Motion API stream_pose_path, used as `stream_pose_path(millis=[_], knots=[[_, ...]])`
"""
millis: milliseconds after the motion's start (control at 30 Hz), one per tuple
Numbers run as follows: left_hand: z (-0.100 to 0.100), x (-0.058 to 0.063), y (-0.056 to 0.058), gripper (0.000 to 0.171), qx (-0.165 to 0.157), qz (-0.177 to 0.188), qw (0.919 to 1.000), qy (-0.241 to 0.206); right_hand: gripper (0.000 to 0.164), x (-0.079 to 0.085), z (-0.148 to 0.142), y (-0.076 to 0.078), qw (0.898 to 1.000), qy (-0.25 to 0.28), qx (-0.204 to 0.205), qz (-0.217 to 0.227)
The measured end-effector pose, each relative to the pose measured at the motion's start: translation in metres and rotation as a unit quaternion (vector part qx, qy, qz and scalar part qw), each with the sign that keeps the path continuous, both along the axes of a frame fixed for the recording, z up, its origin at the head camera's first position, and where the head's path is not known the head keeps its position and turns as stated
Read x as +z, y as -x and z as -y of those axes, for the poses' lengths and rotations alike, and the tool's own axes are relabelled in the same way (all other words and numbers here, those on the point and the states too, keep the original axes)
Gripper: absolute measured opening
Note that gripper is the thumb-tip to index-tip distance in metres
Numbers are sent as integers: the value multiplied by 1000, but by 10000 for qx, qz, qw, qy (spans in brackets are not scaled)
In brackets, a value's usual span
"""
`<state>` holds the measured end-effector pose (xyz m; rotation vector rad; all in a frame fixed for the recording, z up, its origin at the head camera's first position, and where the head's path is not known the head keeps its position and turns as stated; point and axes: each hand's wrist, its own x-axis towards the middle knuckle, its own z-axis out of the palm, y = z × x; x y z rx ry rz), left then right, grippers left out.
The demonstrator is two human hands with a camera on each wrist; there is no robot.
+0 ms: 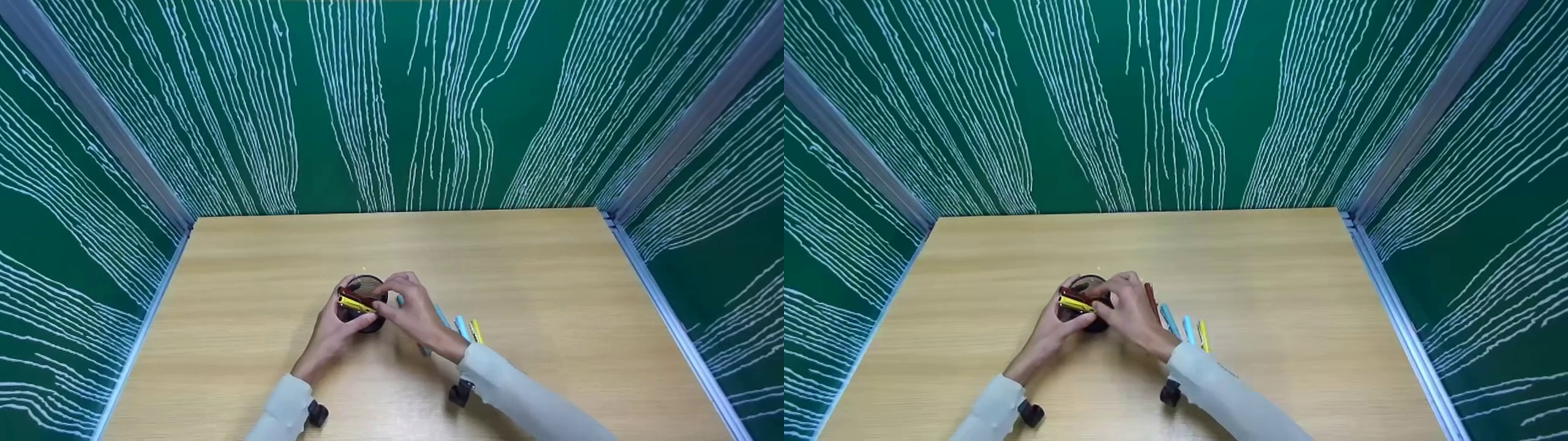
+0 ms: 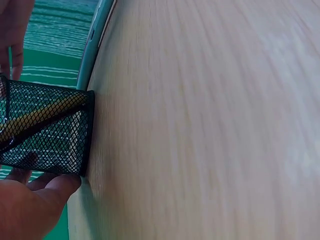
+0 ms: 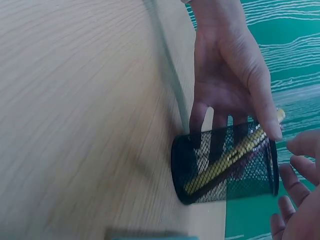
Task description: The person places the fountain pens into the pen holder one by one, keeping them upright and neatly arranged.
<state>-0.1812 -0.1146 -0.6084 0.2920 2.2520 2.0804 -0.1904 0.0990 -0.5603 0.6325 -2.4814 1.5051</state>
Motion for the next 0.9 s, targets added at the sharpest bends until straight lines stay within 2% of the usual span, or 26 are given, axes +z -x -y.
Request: stream_pose_path(millis=[300, 600, 900], knots=[[0, 1, 0, 90, 70, 53, 10000, -29, 12, -7, -43, -6, 9989, 197, -430, 25], [0, -1, -1, 91, 56, 166, 9996, -224, 12, -16, -84, -12, 9940, 274, -974, 413], [-1, -1, -2, 91, 92, 165, 9997, -160, 11, -25, -114, -25, 9827, 505, -1523, 922]])
